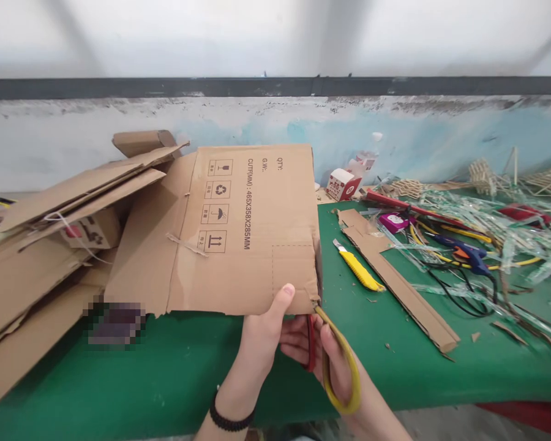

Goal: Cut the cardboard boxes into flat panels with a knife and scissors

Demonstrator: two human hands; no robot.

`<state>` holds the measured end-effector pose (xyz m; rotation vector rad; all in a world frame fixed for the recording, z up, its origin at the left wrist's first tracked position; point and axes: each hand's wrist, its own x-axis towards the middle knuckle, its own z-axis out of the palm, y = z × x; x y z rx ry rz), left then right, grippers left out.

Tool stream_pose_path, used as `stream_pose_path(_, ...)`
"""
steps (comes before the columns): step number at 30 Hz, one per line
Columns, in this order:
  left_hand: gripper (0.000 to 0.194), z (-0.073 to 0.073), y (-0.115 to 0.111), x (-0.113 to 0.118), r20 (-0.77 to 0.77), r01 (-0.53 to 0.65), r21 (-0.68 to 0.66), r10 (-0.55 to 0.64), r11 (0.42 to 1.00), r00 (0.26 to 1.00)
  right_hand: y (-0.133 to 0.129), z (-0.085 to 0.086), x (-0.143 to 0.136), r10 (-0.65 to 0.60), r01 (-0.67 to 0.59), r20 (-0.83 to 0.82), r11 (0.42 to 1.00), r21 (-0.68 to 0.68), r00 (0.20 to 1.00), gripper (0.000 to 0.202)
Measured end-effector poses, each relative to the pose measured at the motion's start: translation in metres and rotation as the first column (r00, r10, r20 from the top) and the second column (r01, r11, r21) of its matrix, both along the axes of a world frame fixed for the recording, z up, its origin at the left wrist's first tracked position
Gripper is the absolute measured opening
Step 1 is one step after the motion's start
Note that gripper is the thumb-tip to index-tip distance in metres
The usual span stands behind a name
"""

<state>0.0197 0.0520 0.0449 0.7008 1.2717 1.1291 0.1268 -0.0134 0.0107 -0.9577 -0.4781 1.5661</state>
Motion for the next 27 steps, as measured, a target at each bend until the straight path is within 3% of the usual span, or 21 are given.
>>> stream_pose_path(3, 0.056, 0.012, 0.013, 0.001, -0.019, -0.022, 0.12, 0.024, 0.992, 1.0, -0.026, -0.004, 0.005, 0.073, -0.073, 0.001, 0.997, 0.023, 0.997, 0.051)
stream_pose_path(5, 0.061, 0.021, 0.016, -0.001, 0.044, 0.025, 0.204, -0.035, 0.979, 0.998, -0.044, -0.005, 0.025, 0.249, -0.25, 0.045, 0.968, 0.031, 0.967, 0.049)
stream_pose_path(7, 0.065, 0.03, 0.012, -0.005, 0.072, 0.076, 0.237, -0.096, 0.969, 0.993, -0.055, -0.006, 0.059, 0.231, -0.241, 0.118, 0.968, 0.071, 0.966, 0.048)
stream_pose_path(8, 0.066, 0.033, 0.008, -0.007, 0.059, 0.099, 0.227, -0.115, 0.969, 0.992, -0.057, -0.006, 0.078, 0.174, -0.194, 0.16, 0.974, 0.119, 0.972, 0.048)
stream_pose_path(10, 0.071, 0.039, -0.005, -0.012, 0.008, 0.145, 0.19, -0.15, 0.971, 0.989, -0.052, -0.006, 0.116, 0.066, -0.084, 0.193, 0.993, 0.088, 0.979, 0.05)
stream_pose_path(11, 0.074, 0.041, -0.012, -0.015, -0.017, 0.178, 0.171, -0.178, 0.969, 0.984, -0.046, -0.004, 0.133, -0.064, 0.054, 0.216, 0.997, 0.051, 0.974, 0.051)
stream_pose_path(14, 0.073, 0.042, -0.03, -0.026, -0.065, 0.332, 0.153, -0.326, 0.931, 0.943, -0.02, 0.01, 0.17, -0.445, 0.442, 0.278, 0.894, 0.075, 0.851, 0.063)
stream_pose_path(17, 0.056, 0.044, -0.035, -0.041, -0.07, 0.596, 0.158, -0.593, 0.787, 0.802, 0.003, 0.03, 0.187, -0.581, 0.564, 0.254, 0.813, 0.144, 0.773, 0.067)
stream_pose_path(20, 0.05, 0.052, -0.027, -0.059, -0.076, 0.825, 0.162, -0.826, 0.542, 0.558, 0.015, 0.042, 0.197, -0.633, 0.602, 0.238, 0.774, 0.197, 0.736, 0.067)
stream_pose_path(22, 0.05, 0.063, -0.018, -0.069, -0.119, 0.89, 0.16, -0.886, 0.428, 0.448, 0.015, 0.04, 0.205, -0.648, 0.617, 0.226, 0.762, 0.197, 0.728, 0.062)
stream_pose_path(27, 0.033, 0.1, 0.013, -0.086, -0.304, 0.958, 0.127, -0.91, 0.256, 0.283, 0.004, 0.01, 0.226, -0.576, 0.581, 0.299, 0.81, 0.081, 0.761, 0.042)
